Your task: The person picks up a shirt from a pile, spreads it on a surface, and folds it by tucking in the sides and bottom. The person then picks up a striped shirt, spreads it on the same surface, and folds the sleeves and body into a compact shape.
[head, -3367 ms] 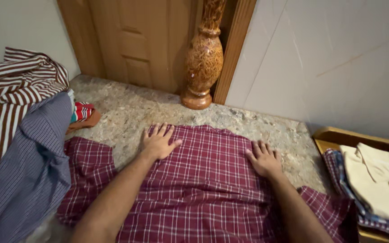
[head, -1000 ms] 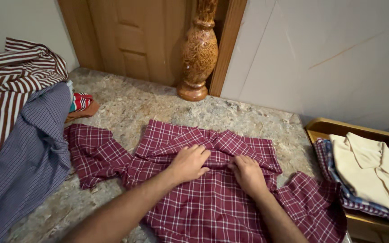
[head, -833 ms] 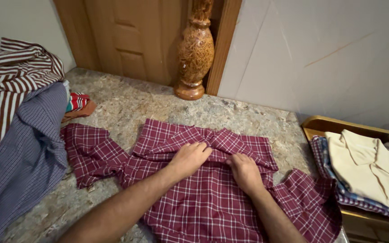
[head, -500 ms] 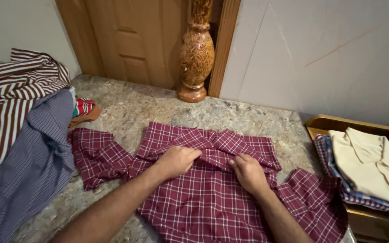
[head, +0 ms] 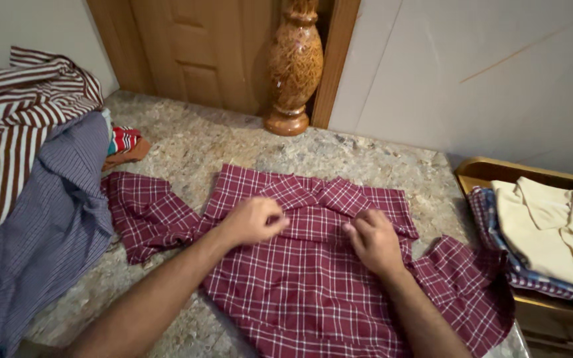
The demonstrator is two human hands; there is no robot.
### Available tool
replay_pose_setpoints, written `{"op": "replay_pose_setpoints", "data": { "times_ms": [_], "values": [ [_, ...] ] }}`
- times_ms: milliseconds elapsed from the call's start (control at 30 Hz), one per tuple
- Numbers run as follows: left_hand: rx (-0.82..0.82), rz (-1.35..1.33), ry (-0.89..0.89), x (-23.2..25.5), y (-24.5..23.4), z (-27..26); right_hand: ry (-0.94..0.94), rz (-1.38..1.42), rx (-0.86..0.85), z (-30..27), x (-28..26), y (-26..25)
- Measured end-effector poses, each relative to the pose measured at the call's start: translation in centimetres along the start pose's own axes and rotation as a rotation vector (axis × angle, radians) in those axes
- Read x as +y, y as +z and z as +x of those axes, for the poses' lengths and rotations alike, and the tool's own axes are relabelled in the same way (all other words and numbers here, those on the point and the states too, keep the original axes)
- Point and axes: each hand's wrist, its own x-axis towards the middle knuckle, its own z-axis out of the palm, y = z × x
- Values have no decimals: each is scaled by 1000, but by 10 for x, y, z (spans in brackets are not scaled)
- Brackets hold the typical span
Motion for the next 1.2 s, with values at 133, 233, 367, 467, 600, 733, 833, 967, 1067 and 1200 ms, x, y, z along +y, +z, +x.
{"op": "replay_pose_setpoints", "data": {
  "times_ms": [133,233,367,467,600,733,833,967,1067,1200],
  "values": [
    [315,13,-65,-16,12,41,-64,-97,219,0,2,1],
    [383,175,-219,-20,12,71,41,-141,142,-2,12,13],
    [118,153,-503,-20,20,99,104,-220,105,-9,31,32],
    [81,137,-500,-29,29,113,155,-191,56,-10,36,36],
    [92,61,-410,-30,30,115,203,-167,-11,-9,32,34],
    [-131,-209,-62,-19,2,104,213,-165,-14,-8,34,33],
    [-647,-623,-188,-15,-14,89,202,-185,4,-9,35,36],
    [-254,-549,-135,-19,11,95,193,-199,15,-9,36,37],
    [12,-40,-152,-11,34,93,177,-185,31,-10,35,36],
    [-191,249,-318,12,51,66,183,-182,39,-11,37,38]
  ]
}}
